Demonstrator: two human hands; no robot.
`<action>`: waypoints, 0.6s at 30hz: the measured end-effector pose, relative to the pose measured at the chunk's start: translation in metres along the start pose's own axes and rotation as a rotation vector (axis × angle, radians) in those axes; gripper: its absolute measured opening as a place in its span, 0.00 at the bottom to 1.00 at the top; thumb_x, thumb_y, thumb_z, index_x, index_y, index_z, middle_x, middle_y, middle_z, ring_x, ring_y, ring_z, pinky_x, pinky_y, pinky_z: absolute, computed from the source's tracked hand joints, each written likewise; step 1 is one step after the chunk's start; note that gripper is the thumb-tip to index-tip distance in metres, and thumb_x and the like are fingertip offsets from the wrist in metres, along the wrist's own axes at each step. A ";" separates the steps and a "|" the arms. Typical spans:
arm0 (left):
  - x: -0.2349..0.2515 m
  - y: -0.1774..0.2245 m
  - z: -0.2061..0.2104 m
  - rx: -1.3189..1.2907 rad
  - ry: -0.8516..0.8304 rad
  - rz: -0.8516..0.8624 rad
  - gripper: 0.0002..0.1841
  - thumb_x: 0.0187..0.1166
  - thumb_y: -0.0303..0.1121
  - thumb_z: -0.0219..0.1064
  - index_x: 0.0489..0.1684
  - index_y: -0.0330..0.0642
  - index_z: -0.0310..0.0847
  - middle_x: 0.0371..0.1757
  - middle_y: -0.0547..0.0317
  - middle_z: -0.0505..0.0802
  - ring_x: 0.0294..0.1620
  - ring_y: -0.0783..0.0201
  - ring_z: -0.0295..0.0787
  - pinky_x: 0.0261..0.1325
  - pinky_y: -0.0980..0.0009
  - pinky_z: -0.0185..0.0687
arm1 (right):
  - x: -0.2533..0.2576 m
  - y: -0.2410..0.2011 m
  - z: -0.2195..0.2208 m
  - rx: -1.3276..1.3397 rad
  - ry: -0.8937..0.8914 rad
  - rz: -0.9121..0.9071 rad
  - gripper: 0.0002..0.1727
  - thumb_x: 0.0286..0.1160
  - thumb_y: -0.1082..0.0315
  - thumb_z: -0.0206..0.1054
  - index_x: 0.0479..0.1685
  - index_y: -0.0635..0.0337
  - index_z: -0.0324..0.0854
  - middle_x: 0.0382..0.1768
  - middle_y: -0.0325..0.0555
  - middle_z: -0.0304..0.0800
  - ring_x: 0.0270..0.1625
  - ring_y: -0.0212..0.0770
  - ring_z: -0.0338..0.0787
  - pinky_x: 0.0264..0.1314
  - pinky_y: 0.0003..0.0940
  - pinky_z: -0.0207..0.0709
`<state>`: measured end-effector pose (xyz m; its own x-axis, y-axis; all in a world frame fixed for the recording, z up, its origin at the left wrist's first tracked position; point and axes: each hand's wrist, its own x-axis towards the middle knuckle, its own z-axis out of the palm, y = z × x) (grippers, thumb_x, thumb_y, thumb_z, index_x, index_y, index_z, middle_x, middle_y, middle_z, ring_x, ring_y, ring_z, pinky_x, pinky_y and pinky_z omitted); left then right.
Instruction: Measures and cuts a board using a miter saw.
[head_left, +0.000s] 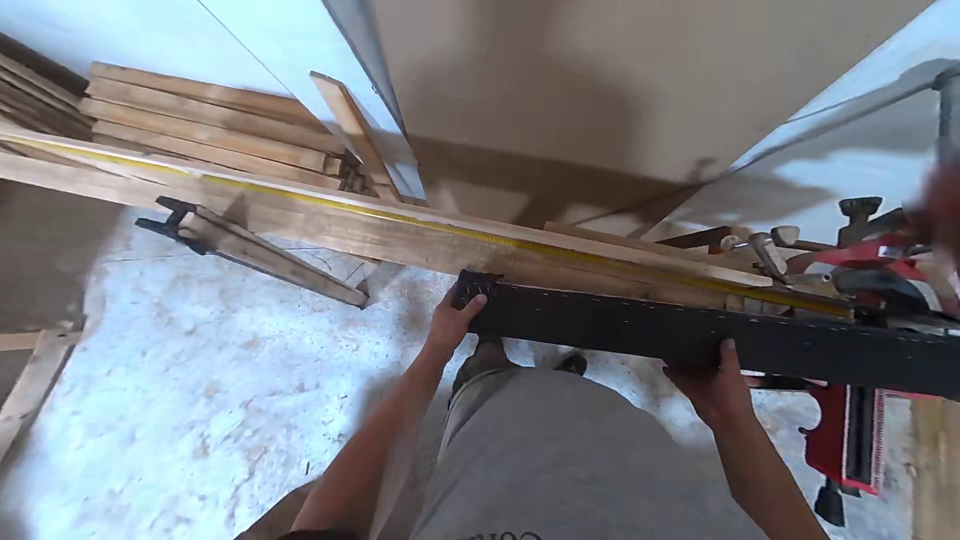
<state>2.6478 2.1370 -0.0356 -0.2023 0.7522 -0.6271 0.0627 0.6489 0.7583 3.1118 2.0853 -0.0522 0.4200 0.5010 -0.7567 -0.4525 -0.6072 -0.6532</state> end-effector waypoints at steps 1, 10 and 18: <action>0.011 -0.001 0.000 0.006 -0.004 -0.005 0.42 0.71 0.54 0.79 0.85 0.47 0.68 0.63 0.43 0.91 0.62 0.49 0.91 0.68 0.44 0.85 | -0.002 -0.001 0.005 -0.131 0.029 0.007 0.48 0.78 0.21 0.43 0.82 0.52 0.67 0.59 0.59 0.91 0.54 0.57 0.95 0.49 0.57 0.90; 0.065 0.031 -0.024 0.106 -0.126 -0.009 0.48 0.65 0.60 0.80 0.83 0.42 0.66 0.61 0.42 0.92 0.58 0.47 0.92 0.64 0.43 0.86 | -0.017 -0.010 0.083 -0.126 0.130 -0.049 0.37 0.87 0.33 0.48 0.77 0.56 0.66 0.44 0.55 0.92 0.35 0.47 0.93 0.36 0.45 0.90; 0.087 0.032 -0.085 0.360 -0.154 0.103 0.37 0.74 0.60 0.73 0.74 0.42 0.79 0.70 0.38 0.85 0.70 0.42 0.83 0.73 0.38 0.77 | -0.012 -0.001 0.149 -0.020 0.149 -0.074 0.38 0.89 0.33 0.43 0.82 0.54 0.60 0.55 0.57 0.88 0.46 0.48 0.93 0.47 0.45 0.90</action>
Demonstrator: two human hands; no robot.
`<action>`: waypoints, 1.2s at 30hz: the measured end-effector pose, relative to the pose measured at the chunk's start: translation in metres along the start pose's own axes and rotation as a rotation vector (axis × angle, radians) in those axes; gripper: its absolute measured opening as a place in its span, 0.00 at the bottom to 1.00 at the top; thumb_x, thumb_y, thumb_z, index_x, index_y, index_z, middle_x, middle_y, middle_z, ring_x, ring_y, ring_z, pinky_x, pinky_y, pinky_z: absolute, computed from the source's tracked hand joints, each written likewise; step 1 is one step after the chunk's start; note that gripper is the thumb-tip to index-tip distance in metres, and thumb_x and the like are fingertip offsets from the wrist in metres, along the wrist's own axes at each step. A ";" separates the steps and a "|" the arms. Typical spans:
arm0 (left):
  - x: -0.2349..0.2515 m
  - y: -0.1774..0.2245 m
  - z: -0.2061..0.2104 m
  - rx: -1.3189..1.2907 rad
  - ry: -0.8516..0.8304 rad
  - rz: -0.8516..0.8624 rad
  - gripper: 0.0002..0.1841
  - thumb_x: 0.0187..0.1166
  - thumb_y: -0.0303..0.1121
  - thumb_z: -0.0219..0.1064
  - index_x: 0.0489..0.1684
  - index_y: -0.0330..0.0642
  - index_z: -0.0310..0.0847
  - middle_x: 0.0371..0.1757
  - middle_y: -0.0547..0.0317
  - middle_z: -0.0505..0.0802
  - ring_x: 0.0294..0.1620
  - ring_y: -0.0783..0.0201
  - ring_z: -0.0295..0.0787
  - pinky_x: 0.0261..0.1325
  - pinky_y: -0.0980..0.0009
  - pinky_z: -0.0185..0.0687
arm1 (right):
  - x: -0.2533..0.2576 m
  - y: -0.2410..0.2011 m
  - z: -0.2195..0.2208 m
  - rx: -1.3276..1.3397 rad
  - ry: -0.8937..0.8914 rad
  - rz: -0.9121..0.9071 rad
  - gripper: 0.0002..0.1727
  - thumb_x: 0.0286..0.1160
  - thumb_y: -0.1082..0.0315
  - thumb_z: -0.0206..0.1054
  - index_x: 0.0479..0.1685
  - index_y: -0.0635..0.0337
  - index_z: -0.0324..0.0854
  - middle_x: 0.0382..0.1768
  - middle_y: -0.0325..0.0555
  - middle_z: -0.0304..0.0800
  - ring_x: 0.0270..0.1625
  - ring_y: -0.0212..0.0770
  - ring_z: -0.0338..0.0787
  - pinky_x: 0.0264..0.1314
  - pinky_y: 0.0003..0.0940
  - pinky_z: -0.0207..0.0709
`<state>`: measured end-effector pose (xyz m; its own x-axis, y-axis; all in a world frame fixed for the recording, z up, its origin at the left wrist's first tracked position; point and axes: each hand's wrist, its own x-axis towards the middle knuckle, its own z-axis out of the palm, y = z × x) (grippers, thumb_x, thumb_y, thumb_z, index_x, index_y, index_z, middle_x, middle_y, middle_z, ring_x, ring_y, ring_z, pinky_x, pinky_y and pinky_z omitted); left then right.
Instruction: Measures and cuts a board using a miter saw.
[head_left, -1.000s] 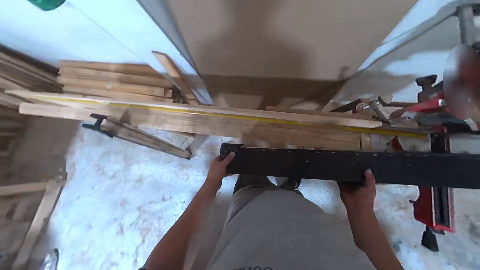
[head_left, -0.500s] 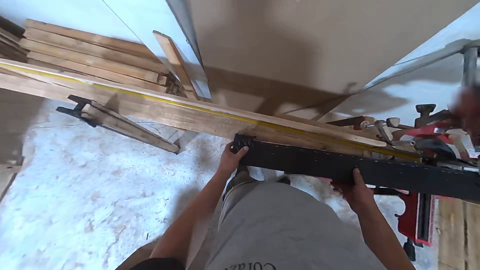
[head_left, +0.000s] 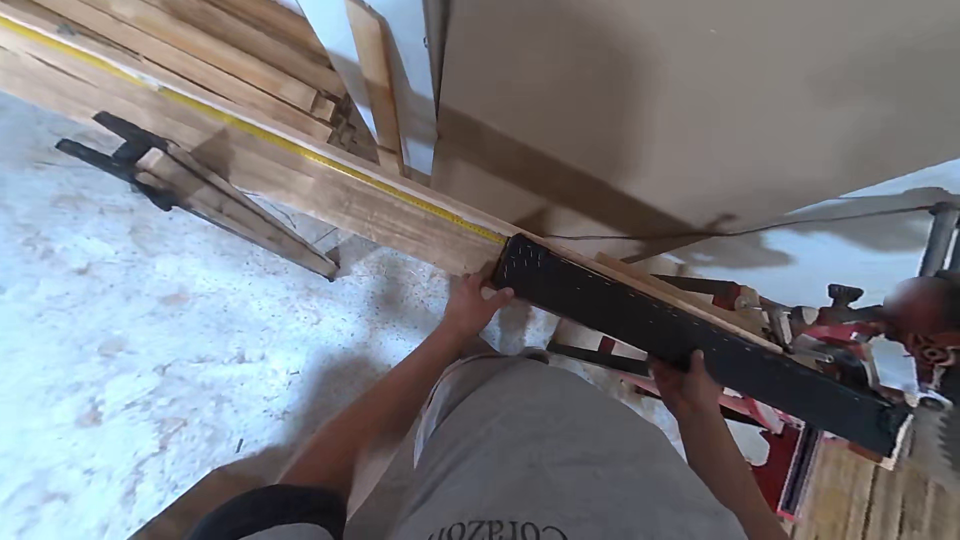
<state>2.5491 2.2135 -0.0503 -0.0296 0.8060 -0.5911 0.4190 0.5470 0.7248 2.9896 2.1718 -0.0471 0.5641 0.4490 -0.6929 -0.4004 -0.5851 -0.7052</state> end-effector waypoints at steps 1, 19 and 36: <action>0.002 -0.006 -0.002 -0.032 -0.037 -0.027 0.36 0.74 0.61 0.73 0.69 0.39 0.81 0.67 0.39 0.87 0.68 0.43 0.85 0.73 0.38 0.78 | -0.001 0.001 0.004 -0.001 0.005 0.007 0.38 0.89 0.32 0.41 0.82 0.53 0.59 0.55 0.57 0.88 0.46 0.48 0.93 0.47 0.45 0.90; 0.018 -0.026 -0.010 -0.262 -0.099 -0.040 0.37 0.70 0.64 0.74 0.67 0.40 0.83 0.59 0.47 0.93 0.63 0.51 0.90 0.71 0.41 0.82 | -0.033 0.006 0.041 -0.205 0.014 0.003 0.37 0.91 0.34 0.33 0.75 0.57 0.64 0.38 0.54 0.91 0.29 0.44 0.89 0.30 0.40 0.85; 0.025 -0.035 -0.016 -0.266 -0.128 0.007 0.37 0.72 0.64 0.73 0.69 0.42 0.81 0.53 0.53 0.96 0.56 0.58 0.94 0.66 0.46 0.87 | -0.032 0.003 0.044 -0.231 -0.022 0.052 0.41 0.92 0.35 0.27 0.65 0.64 0.69 0.31 0.57 0.91 0.23 0.45 0.89 0.26 0.38 0.84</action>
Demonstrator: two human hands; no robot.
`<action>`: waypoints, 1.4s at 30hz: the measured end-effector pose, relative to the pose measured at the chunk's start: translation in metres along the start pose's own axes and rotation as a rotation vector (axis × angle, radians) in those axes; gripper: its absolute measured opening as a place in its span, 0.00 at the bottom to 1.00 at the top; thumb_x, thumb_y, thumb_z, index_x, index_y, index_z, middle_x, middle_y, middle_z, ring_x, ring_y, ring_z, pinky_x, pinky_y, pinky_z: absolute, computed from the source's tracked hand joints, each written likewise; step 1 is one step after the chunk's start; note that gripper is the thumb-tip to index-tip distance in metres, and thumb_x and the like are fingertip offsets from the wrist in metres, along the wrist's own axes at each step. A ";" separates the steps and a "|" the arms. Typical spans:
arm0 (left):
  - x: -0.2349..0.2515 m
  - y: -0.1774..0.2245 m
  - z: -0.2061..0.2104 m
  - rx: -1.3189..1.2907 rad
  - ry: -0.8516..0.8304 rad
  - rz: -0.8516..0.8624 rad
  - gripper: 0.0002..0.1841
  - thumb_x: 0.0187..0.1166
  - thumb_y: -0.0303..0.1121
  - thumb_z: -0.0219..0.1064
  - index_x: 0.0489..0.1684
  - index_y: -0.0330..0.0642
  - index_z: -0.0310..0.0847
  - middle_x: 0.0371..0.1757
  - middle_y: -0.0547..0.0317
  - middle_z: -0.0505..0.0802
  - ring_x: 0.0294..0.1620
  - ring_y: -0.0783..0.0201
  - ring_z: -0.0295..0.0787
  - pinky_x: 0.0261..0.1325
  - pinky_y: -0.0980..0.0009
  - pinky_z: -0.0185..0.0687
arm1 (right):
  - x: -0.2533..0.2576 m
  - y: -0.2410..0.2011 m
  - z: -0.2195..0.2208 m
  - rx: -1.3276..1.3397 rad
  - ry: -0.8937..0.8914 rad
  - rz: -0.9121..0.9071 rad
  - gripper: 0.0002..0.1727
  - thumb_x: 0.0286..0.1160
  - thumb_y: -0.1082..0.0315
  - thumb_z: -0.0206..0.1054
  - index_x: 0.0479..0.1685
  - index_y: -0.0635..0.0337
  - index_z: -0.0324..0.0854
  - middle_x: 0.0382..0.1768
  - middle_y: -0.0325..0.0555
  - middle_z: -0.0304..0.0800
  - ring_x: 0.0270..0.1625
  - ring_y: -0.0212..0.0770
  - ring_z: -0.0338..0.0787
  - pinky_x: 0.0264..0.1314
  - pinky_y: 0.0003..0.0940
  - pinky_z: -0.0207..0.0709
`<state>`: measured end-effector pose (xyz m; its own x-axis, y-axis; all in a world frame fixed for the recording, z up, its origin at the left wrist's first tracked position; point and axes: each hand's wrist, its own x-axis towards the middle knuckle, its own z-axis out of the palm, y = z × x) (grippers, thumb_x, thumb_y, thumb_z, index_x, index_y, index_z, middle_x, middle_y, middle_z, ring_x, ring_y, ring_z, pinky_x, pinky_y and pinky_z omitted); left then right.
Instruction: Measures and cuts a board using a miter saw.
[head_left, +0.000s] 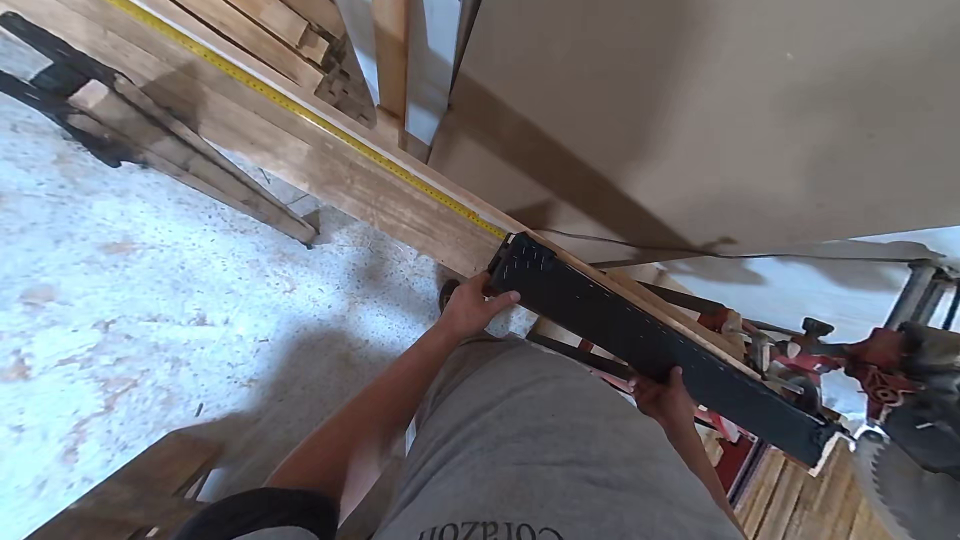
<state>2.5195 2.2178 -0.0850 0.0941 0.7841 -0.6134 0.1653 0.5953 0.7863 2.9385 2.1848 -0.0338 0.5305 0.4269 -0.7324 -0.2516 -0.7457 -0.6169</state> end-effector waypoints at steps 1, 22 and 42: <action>0.000 -0.001 0.000 0.003 0.000 0.002 0.36 0.72 0.64 0.73 0.68 0.42 0.81 0.53 0.53 0.96 0.56 0.58 0.94 0.66 0.47 0.87 | 0.001 0.000 -0.001 0.005 -0.002 0.001 0.41 0.92 0.34 0.27 0.65 0.64 0.69 0.31 0.57 0.91 0.23 0.44 0.89 0.26 0.38 0.85; -0.004 0.005 -0.002 0.082 -0.004 0.022 0.37 0.75 0.64 0.69 0.69 0.41 0.80 0.52 0.52 0.96 0.57 0.56 0.94 0.68 0.45 0.85 | -0.002 0.005 0.004 0.030 0.040 -0.050 0.39 0.92 0.34 0.31 0.70 0.61 0.66 0.32 0.56 0.91 0.22 0.44 0.88 0.22 0.37 0.82; -0.030 0.022 -0.010 0.484 0.019 -0.005 0.36 0.73 0.68 0.68 0.62 0.42 0.86 0.44 0.47 0.95 0.48 0.47 0.94 0.57 0.37 0.86 | -0.005 0.007 -0.005 0.007 -0.035 -0.011 0.43 0.90 0.32 0.32 0.79 0.61 0.67 0.48 0.61 0.93 0.43 0.53 0.95 0.44 0.49 0.90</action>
<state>2.5108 2.2093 -0.0482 0.0749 0.7873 -0.6121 0.6043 0.4524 0.6558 2.9382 2.1749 -0.0332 0.5049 0.4524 -0.7352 -0.2521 -0.7373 -0.6268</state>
